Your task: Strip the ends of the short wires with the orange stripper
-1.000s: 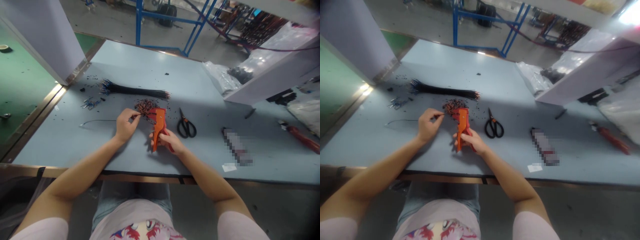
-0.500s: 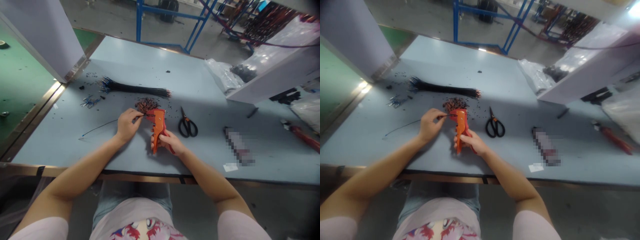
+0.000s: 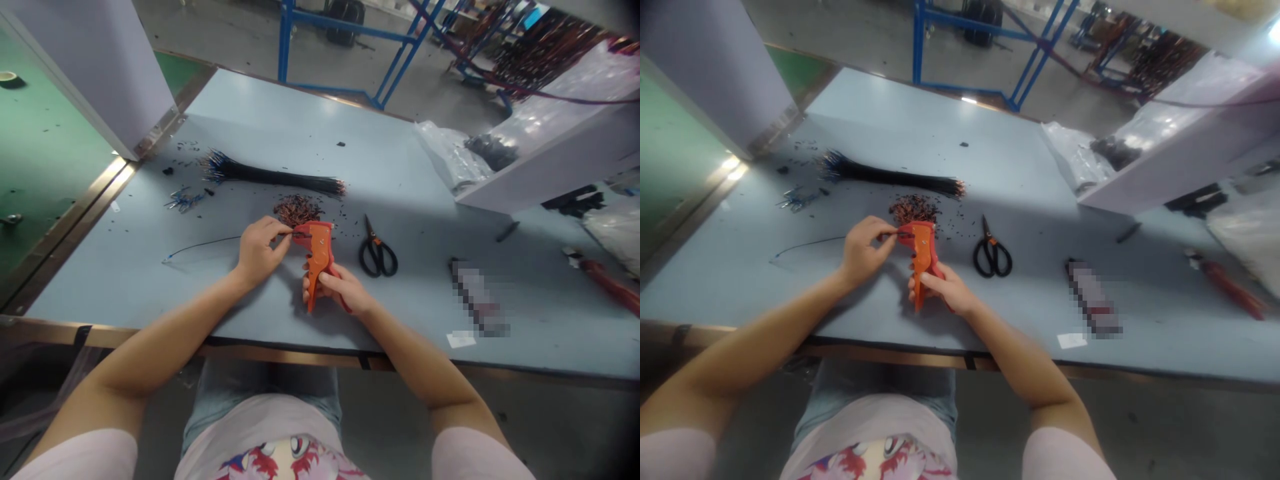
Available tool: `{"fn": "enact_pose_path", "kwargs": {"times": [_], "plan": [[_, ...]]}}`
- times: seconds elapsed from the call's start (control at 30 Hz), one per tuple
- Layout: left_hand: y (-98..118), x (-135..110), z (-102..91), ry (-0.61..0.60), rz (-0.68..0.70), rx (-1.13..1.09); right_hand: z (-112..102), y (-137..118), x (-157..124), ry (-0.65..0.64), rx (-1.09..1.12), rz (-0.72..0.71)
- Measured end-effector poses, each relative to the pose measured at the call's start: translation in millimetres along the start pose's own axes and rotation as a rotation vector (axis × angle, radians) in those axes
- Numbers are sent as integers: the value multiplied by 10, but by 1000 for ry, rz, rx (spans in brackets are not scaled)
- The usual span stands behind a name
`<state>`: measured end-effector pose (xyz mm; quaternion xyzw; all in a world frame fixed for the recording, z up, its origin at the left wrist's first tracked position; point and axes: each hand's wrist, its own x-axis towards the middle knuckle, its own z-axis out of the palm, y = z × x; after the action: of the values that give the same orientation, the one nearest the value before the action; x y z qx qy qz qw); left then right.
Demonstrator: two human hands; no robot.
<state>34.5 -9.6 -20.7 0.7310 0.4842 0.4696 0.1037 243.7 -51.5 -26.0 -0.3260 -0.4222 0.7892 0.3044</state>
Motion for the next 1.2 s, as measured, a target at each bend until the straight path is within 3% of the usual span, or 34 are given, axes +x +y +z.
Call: {"fn": "enact_pose_path", "kwargs": {"times": [0.9, 1.2], "plan": [[11, -6, 9, 75, 93, 4, 51, -22, -18, -28, 0, -40], [27, -13, 27, 73, 113, -114, 49, -24, -20, -8, 0, -25]]}}
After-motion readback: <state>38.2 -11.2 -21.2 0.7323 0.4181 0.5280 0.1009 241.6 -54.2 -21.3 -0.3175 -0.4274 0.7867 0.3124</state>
